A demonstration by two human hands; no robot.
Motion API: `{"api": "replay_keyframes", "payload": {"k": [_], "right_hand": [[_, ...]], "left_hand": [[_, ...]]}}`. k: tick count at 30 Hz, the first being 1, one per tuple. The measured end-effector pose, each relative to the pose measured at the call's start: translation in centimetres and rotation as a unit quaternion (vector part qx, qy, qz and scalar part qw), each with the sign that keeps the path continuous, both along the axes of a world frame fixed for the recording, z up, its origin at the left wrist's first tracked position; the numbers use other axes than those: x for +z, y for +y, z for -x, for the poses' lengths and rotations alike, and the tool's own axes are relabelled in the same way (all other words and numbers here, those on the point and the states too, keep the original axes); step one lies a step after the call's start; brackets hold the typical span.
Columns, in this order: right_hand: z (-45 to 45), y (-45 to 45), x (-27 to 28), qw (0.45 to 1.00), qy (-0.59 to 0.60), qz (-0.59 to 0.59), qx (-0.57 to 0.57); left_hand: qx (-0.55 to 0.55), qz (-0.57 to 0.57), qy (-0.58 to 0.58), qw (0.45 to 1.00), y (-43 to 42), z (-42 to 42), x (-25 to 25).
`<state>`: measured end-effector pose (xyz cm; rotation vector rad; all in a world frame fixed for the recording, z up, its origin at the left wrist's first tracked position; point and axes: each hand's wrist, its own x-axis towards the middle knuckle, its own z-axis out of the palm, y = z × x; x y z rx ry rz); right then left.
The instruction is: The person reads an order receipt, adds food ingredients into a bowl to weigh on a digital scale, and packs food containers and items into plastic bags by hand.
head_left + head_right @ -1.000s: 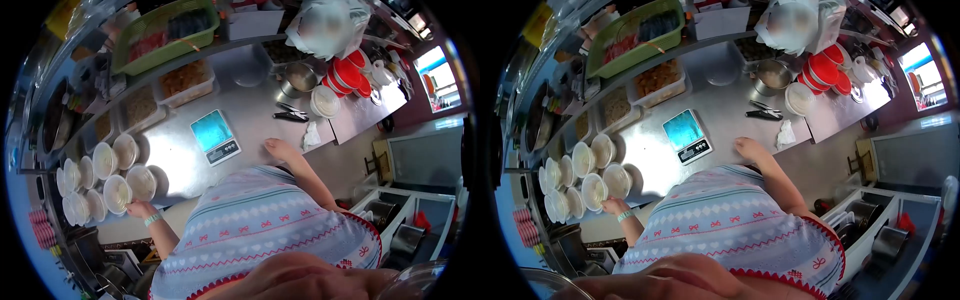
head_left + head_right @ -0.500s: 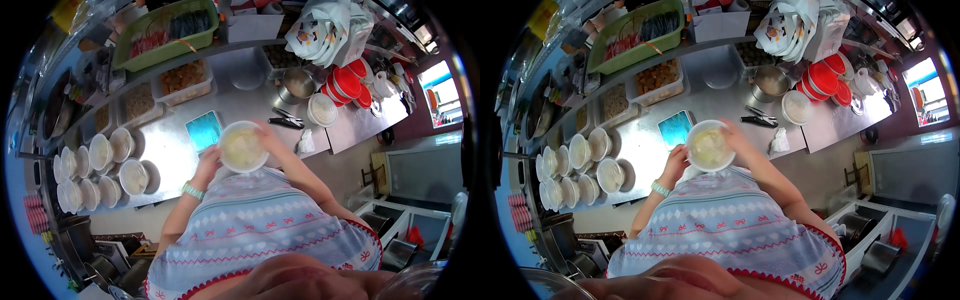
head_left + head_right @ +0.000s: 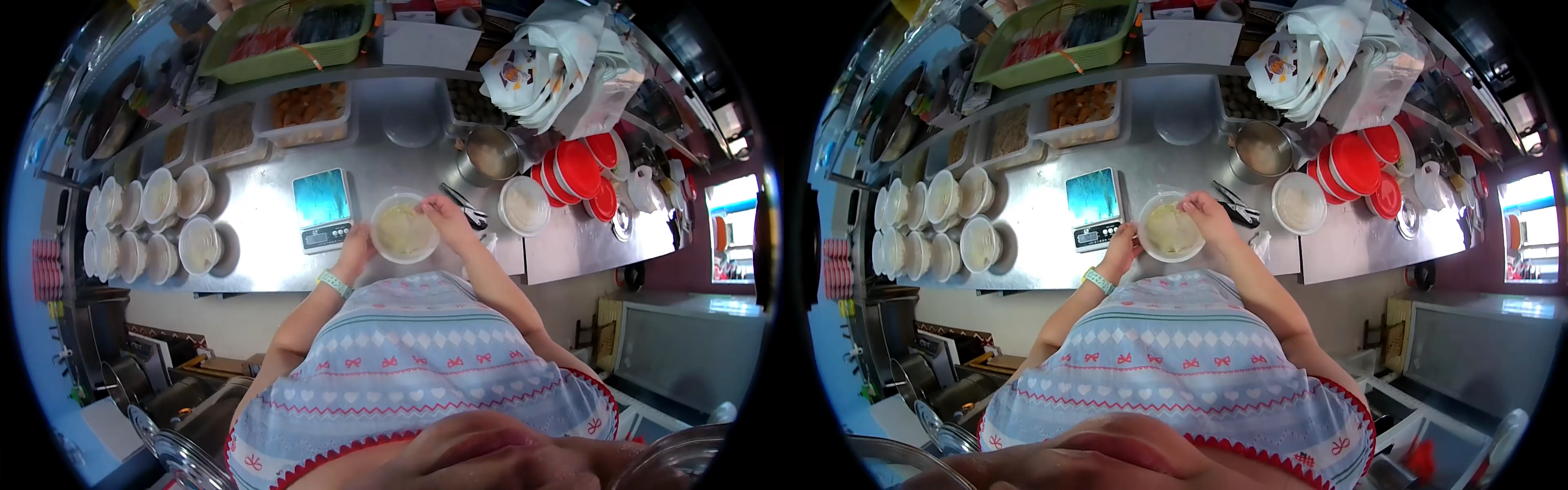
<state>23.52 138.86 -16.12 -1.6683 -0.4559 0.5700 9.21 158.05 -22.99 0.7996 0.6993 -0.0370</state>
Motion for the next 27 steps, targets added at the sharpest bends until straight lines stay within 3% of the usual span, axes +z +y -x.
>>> {"api": "replay_keyframes", "payload": {"k": [1,2,4,5,6,8,9,11,12,14,15,17,21,23,27], "right_hand": [[-0.4,-0.1,1.0,0.991,0.069,-0.104,0.041],[-1.0,0.0,1.6,0.991,0.07,-0.103,0.048],[-2.3,0.5,2.5,0.989,-0.024,-0.146,-0.026],[-3.9,0.5,3.5,0.97,-0.23,-0.054,0.059],[-5.4,1.1,2.9,0.97,-0.229,-0.054,0.064],[-7.3,2.5,0.3,0.87,-0.45,0.116,0.164],[-7.1,2.7,-1.0,0.87,-0.45,0.113,0.167],[-7.1,3.1,-2.7,0.824,-0.474,0.269,0.155],[-7.2,2.9,-3.2,0.824,-0.473,0.268,0.157],[-7.5,2.7,-4.0,0.936,-0.289,0.143,0.142],[-7.5,2.2,-4.3,0.936,-0.289,0.142,0.145],[-6.3,0.1,-5.1,0.962,-0.181,0.173,0.109],[-3.6,-2.3,-6.4,0.973,-0.077,0.202,0.084],[-2.9,-2.5,-4.6,0.944,0.11,0.269,0.158],[-1.5,-2.8,-3.0,0.946,0.156,0.251,0.132]], "left_hand": [[0.001,-0.015,0.003,1.0,-0.1,0.2,-0.5],[0.008,-0.014,0.003,1.0,-0.3,0.3,-0.5],[-0.005,-0.043,0.004,0.999,-0.8,0.7,-0.6],[0.0,-0.041,0.006,0.999,-1.2,0.9,-0.7],[0.018,-0.028,0.005,0.999,-1.5,1.1,-0.9],[0.039,-0.016,0.005,0.999,-1.9,1.5,-1.2],[0.044,-0.023,0.0,0.999,-2.0,1.7,-1.3],[0.052,-0.029,-0.007,0.998,-2.2,1.7,-1.3],[0.059,-0.031,-0.004,0.998,-2.3,2.0,-1.3],[0.067,-0.034,0.002,0.997,-2.3,2.4,-1.2],[0.071,-0.036,0.013,0.997,-2.3,2.5,-1.0],[0.077,-0.038,0.026,0.996,-2.3,2.7,-0.8],[0.059,-0.036,0.03,0.997,-2.0,3.0,-1.6],[0.05,-0.033,0.023,0.998,-2.1,2.9,-2.0],[0.052,-0.045,0.021,0.997,-2.2,2.9,-0.4]]}}
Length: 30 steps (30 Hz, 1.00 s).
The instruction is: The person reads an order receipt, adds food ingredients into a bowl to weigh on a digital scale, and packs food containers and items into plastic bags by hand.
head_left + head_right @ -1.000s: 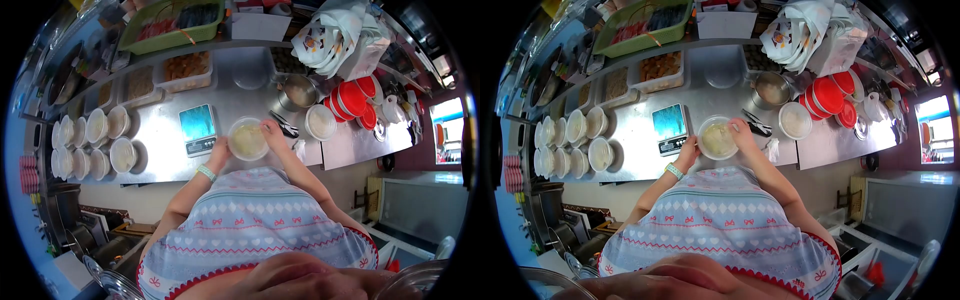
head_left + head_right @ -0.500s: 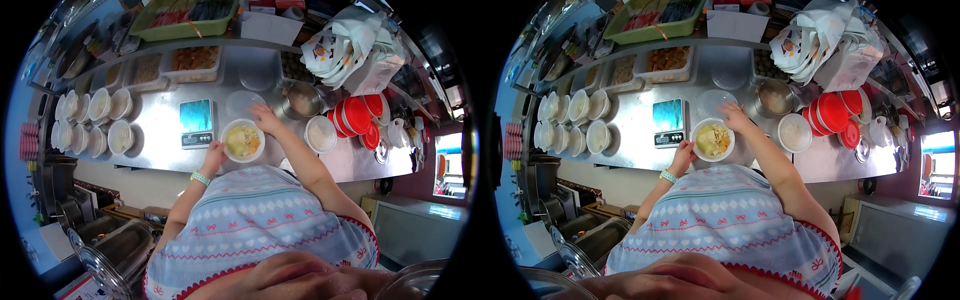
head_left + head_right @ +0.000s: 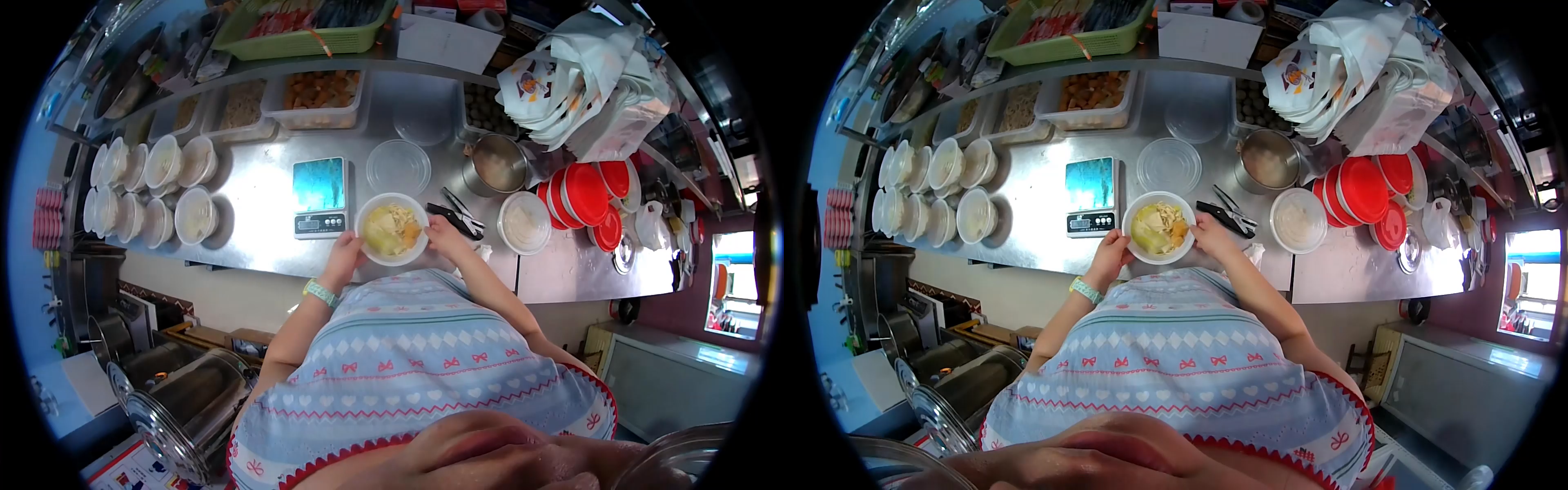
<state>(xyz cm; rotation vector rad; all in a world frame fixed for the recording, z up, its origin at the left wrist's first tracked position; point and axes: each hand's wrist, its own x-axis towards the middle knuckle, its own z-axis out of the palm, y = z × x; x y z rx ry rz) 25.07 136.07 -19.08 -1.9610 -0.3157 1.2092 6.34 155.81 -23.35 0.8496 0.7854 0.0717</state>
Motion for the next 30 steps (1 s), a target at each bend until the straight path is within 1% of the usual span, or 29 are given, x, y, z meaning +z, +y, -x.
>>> {"api": "replay_keyframes", "payload": {"k": [2,3,5,7,9,10,11,13,14,16,17,19,20,21,23,24,25,26,27,28,29,30], "right_hand": [[0.1,-0.4,0.9,0.992,0.057,-0.074,-0.081],[0.0,-0.5,1.1,0.992,0.058,-0.075,-0.083],[-0.3,-1.0,1.4,0.974,0.123,-0.145,-0.124],[-0.6,-1.6,0.7,0.972,0.131,-0.146,-0.128],[-0.4,-1.9,0.4,0.977,0.088,-0.13,-0.143],[-0.1,-2.1,0.2,0.973,0.095,-0.131,-0.162],[0.2,-2.4,0.1,0.973,0.094,-0.131,-0.165],[0.7,-2.7,-0.2,0.967,0.091,-0.141,-0.191],[0.9,-2.9,-0.3,0.966,0.091,-0.141,-0.195],[1.2,-3.5,-0.7,0.962,0.099,-0.146,-0.21],[1.1,-3.7,-1.1,0.96,0.101,-0.147,-0.217],[1.6,-4.9,-2.6,0.968,0.046,-0.13,-0.209],[1.7,-5.4,-3.2,0.972,0.022,-0.123,-0.198],[2.2,-6.0,-3.8,0.975,0.002,-0.111,-0.194],[3.2,-5.7,-0.4,0.97,0.005,-0.062,-0.237],[3.4,-6.2,-0.3,0.967,-0.007,-0.055,-0.248],[4.3,-6.6,-0.5,0.965,-0.013,-0.048,-0.257],[5.2,-6.9,-0.7,0.958,-0.004,-0.044,-0.282],[5.7,-7.2,-0.9,0.955,-0.022,-0.032,-0.295],[6.3,-7.6,-0.9,0.952,-0.041,-0.019,-0.302],[7.2,-8.0,-0.8,0.949,-0.037,-0.016,-0.313],[7.9,-8.2,-0.8,0.937,-0.022,-0.026,-0.347]], "left_hand": [[-0.005,-0.017,0.005,1.0,0.6,0.1,2.4],[0.038,-0.007,-0.008,0.999,1.3,0.3,3.6],[0.118,0.009,-0.053,0.992,2.9,0.6,5.9],[0.149,-0.027,-0.083,0.985,5.8,1.3,4.7],[0.203,-0.021,-0.103,0.973,7.9,1.0,4.6],[0.214,-0.041,-0.086,0.972,8.5,0.9,4.4],[0.211,-0.041,-0.086,0.973,9.1,0.8,4.0],[0.26,-0.023,-0.056,0.964,10.1,0.5,2.2],[0.257,-0.022,-0.056,0.965,10.3,0.5,1.7],[0.202,-0.01,-0.044,0.978,10.8,0.8,0.7],[0.195,-0.011,-0.041,0.98,10.8,1.1,1.3],[0.106,0.053,-0.019,0.993,10.1,2.2,3.5],[0.076,0.101,0.02,0.992,10.2,2.7,3.4],[0.011,0.107,0.03,0.994,9.9,3.4,4.0],[-0.173,0.049,-0.008,0.984,9.8,5.1,3.6],[-0.206,0.005,0.075,0.976,9.4,5.2,4.0],[-0.234,0.006,0.081,0.969,9.5,5.2,3.8],[-0.268,-0.029,0.071,0.96,9.9,5.8,3.3],[-0.297,-0.063,0.056,0.951,10.3,6.0,2.6],[-0.303,-0.05,0.068,0.949,10.8,5.9,1.7],[-0.314,-0.048,0.072,0.945,10.8,5.5,1.8],[-0.327,-0.046,0.075,0.941,11.0,5.1,2.0]]}}
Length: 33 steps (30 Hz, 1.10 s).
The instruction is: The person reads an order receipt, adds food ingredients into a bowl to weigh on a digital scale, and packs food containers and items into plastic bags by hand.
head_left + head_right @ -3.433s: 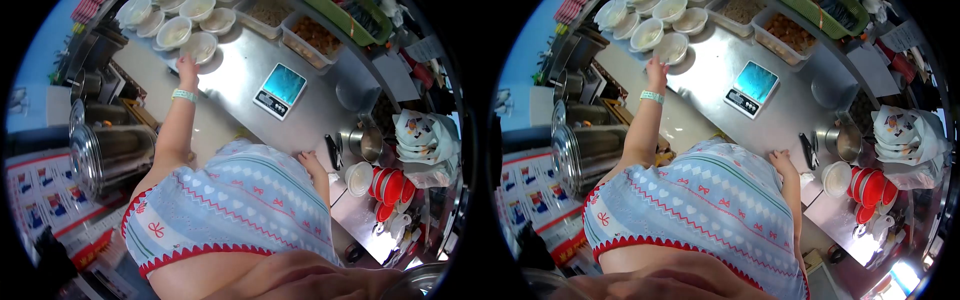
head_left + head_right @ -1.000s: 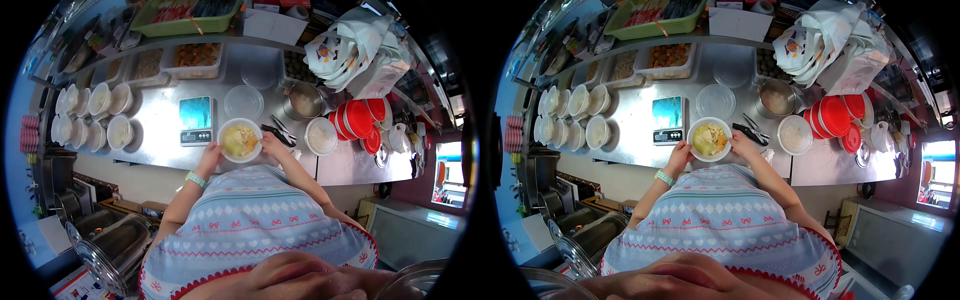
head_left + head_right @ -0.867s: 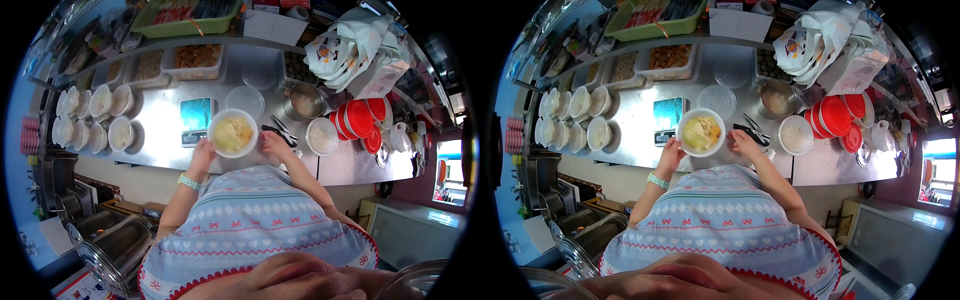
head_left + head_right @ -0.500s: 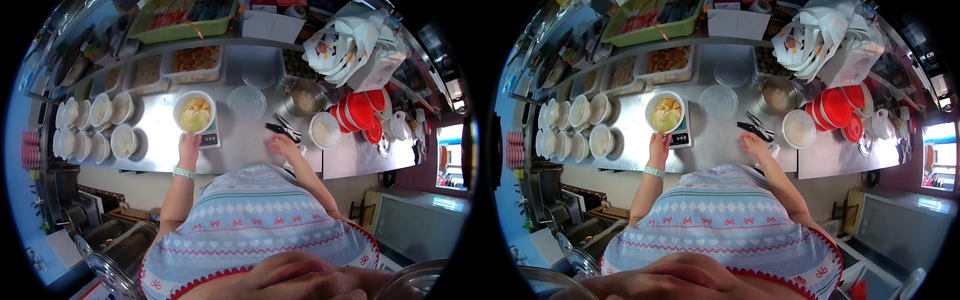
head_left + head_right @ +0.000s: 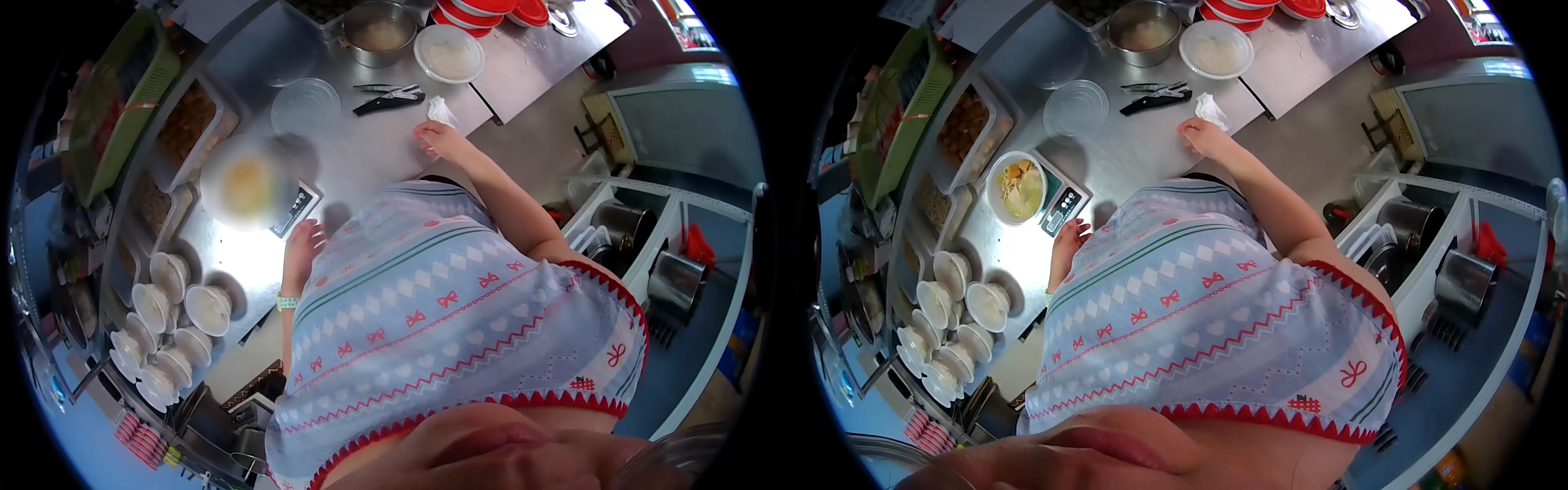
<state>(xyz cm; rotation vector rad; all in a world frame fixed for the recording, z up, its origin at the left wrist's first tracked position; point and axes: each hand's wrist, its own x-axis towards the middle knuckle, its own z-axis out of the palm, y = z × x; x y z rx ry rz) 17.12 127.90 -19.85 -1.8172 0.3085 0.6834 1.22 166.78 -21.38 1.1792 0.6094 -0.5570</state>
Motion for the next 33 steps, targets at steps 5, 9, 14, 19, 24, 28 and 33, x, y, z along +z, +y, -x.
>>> {"api": "replay_keyframes", "payload": {"k": [5,9,14,19,24,28,33], "right_hand": [[2.4,0.7,-0.2,0.995,0.003,-0.052,-0.088],[-3.7,-0.7,0.4,0.99,-0.134,0.01,-0.03],[-16.5,4.0,6.4,0.876,-0.466,0.106,0.072],[-34.0,8.4,2.3,0.703,-0.626,0.303,0.151],[-42.4,10.7,0.6,0.818,-0.355,0.388,0.233],[-44.4,9.7,-1.7,0.679,-0.389,0.548,0.295],[-46.0,9.0,-2.3,0.707,-0.394,0.508,0.294]], "left_hand": [[-0.051,0.001,0.016,0.999,1.0,-2.3,2.3],[-0.085,-0.04,-0.008,0.996,-2.7,-6.0,5.5],[-0.074,-0.071,-0.077,0.992,-2.6,-4.9,7.4],[0.025,-0.077,-0.084,0.993,-1.0,-2.2,7.7],[0.153,-0.077,-0.023,0.985,0.5,-0.1,6.4],[0.187,-0.053,0.004,0.981,1.3,0.0,6.3],[0.165,-0.06,0.014,0.984,1.6,-2.7,6.7]]}}
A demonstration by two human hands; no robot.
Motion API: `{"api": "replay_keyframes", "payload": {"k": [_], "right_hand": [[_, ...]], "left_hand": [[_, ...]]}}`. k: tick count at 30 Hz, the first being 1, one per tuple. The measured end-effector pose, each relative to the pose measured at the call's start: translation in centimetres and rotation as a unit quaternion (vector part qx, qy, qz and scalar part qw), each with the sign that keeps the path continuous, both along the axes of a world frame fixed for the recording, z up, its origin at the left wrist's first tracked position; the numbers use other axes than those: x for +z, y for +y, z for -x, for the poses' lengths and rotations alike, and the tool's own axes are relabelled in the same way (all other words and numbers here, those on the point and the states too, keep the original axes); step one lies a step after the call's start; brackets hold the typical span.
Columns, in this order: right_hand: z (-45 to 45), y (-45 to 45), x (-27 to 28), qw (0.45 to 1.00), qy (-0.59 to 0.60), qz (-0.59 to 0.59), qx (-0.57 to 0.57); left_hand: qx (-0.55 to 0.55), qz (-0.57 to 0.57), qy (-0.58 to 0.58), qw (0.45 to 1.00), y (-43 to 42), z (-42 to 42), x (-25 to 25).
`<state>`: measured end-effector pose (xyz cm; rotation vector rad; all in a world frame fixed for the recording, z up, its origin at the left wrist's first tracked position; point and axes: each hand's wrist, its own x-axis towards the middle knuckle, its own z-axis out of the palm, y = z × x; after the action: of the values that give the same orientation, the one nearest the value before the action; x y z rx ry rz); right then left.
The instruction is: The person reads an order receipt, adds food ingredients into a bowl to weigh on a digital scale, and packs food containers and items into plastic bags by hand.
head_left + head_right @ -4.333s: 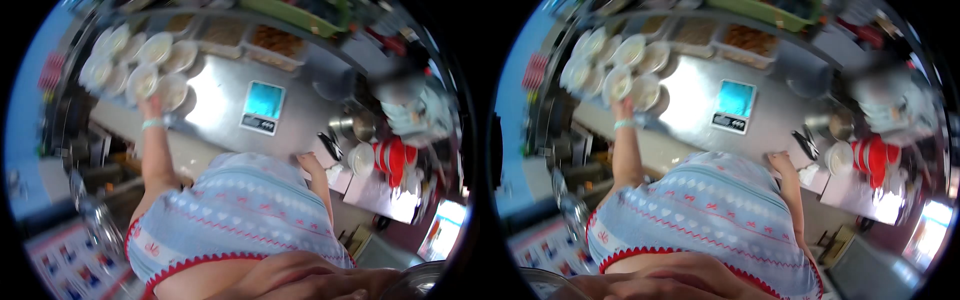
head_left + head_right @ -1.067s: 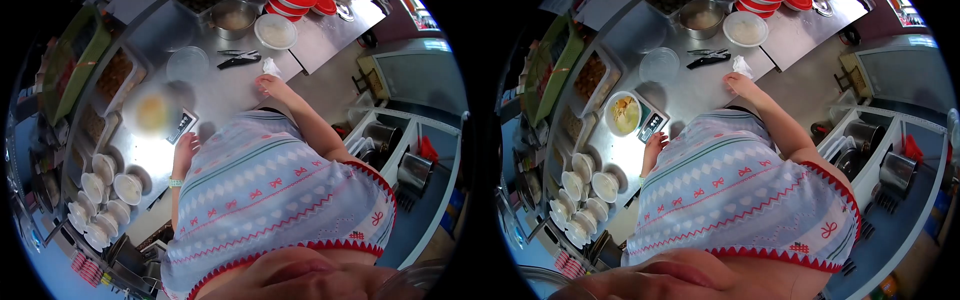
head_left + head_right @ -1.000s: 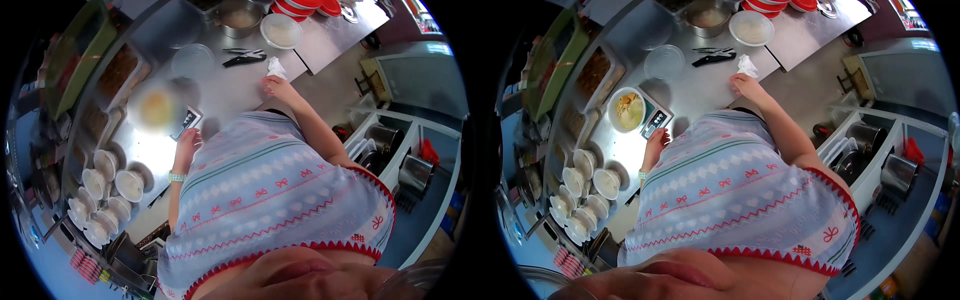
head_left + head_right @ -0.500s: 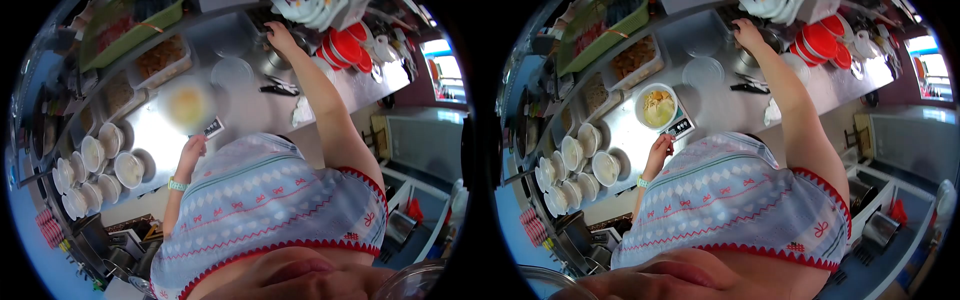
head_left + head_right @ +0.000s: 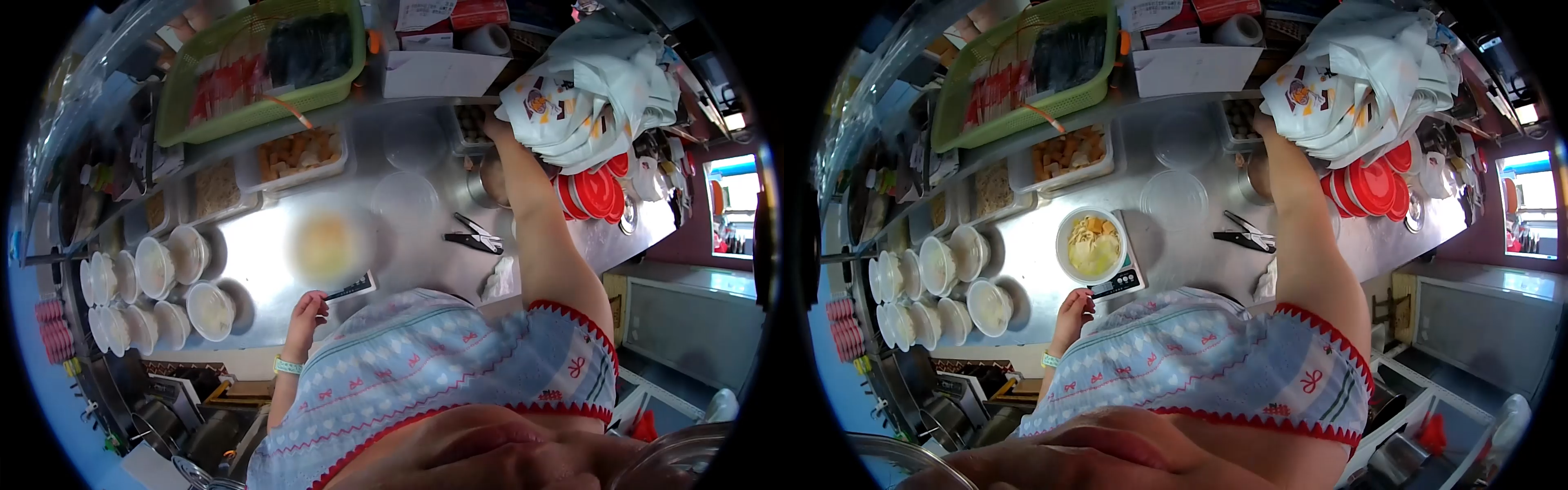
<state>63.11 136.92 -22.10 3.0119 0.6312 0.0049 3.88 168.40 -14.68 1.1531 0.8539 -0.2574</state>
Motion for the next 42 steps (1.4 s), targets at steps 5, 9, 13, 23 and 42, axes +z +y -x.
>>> {"api": "replay_keyframes", "payload": {"k": [5,9,13,23,42], "right_hand": [[-0.3,-0.3,-0.4,1.0,-0.001,-0.011,0.01],[-0.4,-0.2,-0.8,1.0,-0.001,-0.015,0.013],[-0.4,-0.4,-1.0,1.0,-0.008,-0.023,0.013],[-1.1,-1.8,-0.4,0.999,-0.01,-0.04,0.015],[31.4,6.0,24.2,0.309,0.62,-0.721,-0.025]], "left_hand": [[-0.009,0.009,-0.004,1.0,0.5,-1.1,-1.0],[-0.01,0.011,-0.004,1.0,0.5,-0.7,-0.5],[0.012,0.018,0.008,1.0,0.0,-0.1,-0.4],[0.035,0.036,-0.001,0.999,0.3,0.8,-1.4],[0.064,0.075,-0.023,0.995,0.1,2.3,-2.9]]}}
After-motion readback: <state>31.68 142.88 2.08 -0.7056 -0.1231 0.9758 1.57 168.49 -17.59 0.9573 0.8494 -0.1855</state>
